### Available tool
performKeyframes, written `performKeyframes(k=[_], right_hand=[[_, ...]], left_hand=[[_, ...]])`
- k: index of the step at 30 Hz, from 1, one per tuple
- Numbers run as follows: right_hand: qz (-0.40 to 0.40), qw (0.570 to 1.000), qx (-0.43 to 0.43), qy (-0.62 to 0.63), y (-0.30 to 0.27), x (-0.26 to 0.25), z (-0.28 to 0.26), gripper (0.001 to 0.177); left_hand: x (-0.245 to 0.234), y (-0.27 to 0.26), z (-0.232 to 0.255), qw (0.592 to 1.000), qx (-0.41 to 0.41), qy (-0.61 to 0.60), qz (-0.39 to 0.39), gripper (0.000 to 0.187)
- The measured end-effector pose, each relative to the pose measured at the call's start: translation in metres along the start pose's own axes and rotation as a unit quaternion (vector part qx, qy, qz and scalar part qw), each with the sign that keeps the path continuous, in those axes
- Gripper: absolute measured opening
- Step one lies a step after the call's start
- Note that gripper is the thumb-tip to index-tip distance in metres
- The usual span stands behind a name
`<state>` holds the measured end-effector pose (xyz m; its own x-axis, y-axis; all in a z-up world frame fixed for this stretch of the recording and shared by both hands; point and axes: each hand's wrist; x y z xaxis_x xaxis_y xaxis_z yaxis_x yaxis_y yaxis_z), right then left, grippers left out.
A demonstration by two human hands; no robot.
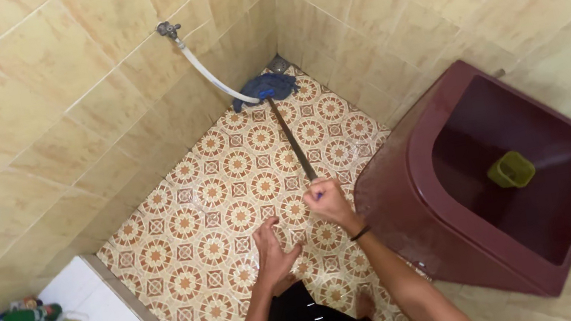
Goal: The person mops a tiled bathroom floor using a mop, moving the mop head across the surface while holding the handle with both hands.
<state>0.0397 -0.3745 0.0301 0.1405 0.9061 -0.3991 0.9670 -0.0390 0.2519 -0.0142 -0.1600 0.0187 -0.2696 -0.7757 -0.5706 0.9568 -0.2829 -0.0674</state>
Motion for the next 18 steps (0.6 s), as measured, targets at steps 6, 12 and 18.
performKeyframes(k=[6, 12, 18], right_hand=[[-0.063, 0.992, -0.096, 0.043, -0.087, -0.032, -0.056, 0.035], [-0.035, 0.999, -0.011, 0.006, -0.142, -0.151, -0.159, 0.034], [-0.119, 0.992, 0.010, 0.038, -0.175, -0.216, -0.246, 0.039]], left_hand=[[0.059, -0.020, 0.046, 0.996, -0.010, -0.026, 0.084, 0.086], [0.120, -0.031, 0.124, 0.996, 0.065, -0.041, 0.041, 0.082], [0.168, -0.027, 0.155, 0.985, 0.160, -0.069, 0.005, 0.013]])
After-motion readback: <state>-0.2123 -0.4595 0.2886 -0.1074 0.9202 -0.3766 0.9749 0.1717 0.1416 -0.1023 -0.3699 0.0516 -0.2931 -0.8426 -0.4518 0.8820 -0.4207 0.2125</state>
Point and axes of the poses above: each hand's wrist, its own y-axis towards the middle knuckle, its own x-axis out of the palm, z = x × y, and after that the axes turned 4 degrees about y, right-handed
